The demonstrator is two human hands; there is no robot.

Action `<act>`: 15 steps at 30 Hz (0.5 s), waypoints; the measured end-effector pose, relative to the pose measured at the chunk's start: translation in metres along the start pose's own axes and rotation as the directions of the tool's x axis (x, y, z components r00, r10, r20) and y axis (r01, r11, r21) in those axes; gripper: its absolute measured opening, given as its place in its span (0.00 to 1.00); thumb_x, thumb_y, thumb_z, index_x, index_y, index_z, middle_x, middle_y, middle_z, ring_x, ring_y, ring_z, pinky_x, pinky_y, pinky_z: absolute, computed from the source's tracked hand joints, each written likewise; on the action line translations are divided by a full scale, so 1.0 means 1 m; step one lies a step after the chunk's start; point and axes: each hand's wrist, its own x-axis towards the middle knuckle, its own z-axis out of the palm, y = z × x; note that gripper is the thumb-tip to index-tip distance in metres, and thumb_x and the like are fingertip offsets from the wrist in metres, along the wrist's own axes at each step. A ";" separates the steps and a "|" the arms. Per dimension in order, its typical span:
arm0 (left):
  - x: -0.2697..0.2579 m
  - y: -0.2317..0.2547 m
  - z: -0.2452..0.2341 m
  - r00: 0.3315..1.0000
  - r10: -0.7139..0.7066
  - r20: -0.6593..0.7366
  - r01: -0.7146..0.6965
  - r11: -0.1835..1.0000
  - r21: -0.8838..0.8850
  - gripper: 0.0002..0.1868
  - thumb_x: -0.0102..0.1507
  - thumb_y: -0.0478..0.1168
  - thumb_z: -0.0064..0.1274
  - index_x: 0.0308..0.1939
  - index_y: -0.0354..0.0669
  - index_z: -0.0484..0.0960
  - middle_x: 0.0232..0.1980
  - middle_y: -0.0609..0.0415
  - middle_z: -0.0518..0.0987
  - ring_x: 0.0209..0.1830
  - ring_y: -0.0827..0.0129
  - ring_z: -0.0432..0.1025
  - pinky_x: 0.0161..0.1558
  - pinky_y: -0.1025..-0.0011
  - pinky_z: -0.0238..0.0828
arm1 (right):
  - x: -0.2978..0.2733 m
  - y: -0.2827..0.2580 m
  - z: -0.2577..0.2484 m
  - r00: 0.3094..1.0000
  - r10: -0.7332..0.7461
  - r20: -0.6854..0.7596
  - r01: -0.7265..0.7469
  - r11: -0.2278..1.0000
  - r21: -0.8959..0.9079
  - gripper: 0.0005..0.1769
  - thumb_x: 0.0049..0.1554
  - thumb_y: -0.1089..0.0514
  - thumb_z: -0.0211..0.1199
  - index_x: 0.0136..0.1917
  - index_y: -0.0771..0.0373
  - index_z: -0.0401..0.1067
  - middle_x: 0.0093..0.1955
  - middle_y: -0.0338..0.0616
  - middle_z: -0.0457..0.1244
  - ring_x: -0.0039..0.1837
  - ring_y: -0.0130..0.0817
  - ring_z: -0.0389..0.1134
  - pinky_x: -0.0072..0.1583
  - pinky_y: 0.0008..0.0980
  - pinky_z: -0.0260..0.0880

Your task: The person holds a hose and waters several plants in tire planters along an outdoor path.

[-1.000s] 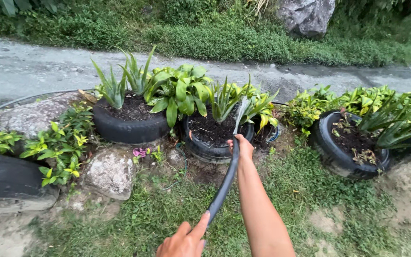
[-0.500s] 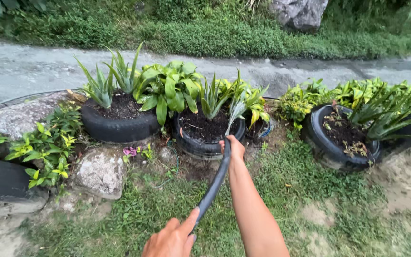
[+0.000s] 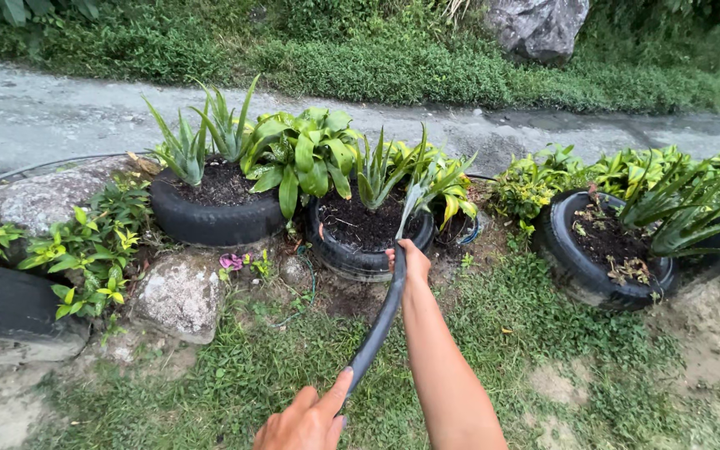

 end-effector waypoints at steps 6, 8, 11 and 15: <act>-0.001 -0.009 0.005 1.000 -0.013 -0.012 0.013 1.000 -0.011 0.39 0.65 0.51 0.55 0.77 0.82 0.54 0.42 0.53 0.70 0.42 0.55 0.79 0.55 0.52 0.74 | 0.003 0.012 0.006 1.000 0.012 0.022 -0.011 1.000 -0.005 0.16 0.56 0.55 0.61 0.42 0.74 0.72 0.36 0.55 0.69 0.29 0.31 0.65 0.30 0.28 0.65; -0.001 -0.013 0.007 0.999 0.001 -0.039 -0.002 1.000 -0.025 0.40 0.64 0.51 0.56 0.76 0.82 0.54 0.41 0.53 0.70 0.42 0.55 0.79 0.54 0.52 0.74 | 0.007 0.017 0.011 0.999 0.022 0.032 -0.022 1.000 0.005 0.16 0.56 0.55 0.61 0.42 0.75 0.71 0.37 0.55 0.69 0.29 0.31 0.66 0.31 0.28 0.66; -0.001 -0.018 0.008 0.999 -0.028 -0.042 0.027 1.000 -0.011 0.39 0.64 0.53 0.56 0.76 0.82 0.54 0.42 0.53 0.70 0.40 0.55 0.79 0.53 0.53 0.75 | 0.011 0.021 0.022 0.998 0.036 0.047 -0.037 0.999 0.021 0.16 0.56 0.56 0.61 0.42 0.75 0.71 0.37 0.56 0.69 0.29 0.32 0.65 0.31 0.28 0.66; -0.006 -0.021 0.004 0.996 -0.067 -0.054 0.066 0.998 -0.023 0.40 0.64 0.52 0.57 0.76 0.83 0.55 0.41 0.54 0.69 0.41 0.55 0.78 0.52 0.53 0.75 | 0.009 0.029 0.034 0.995 0.026 0.094 -0.031 0.998 0.050 0.15 0.56 0.56 0.61 0.42 0.75 0.70 0.36 0.56 0.69 0.29 0.32 0.65 0.30 0.28 0.65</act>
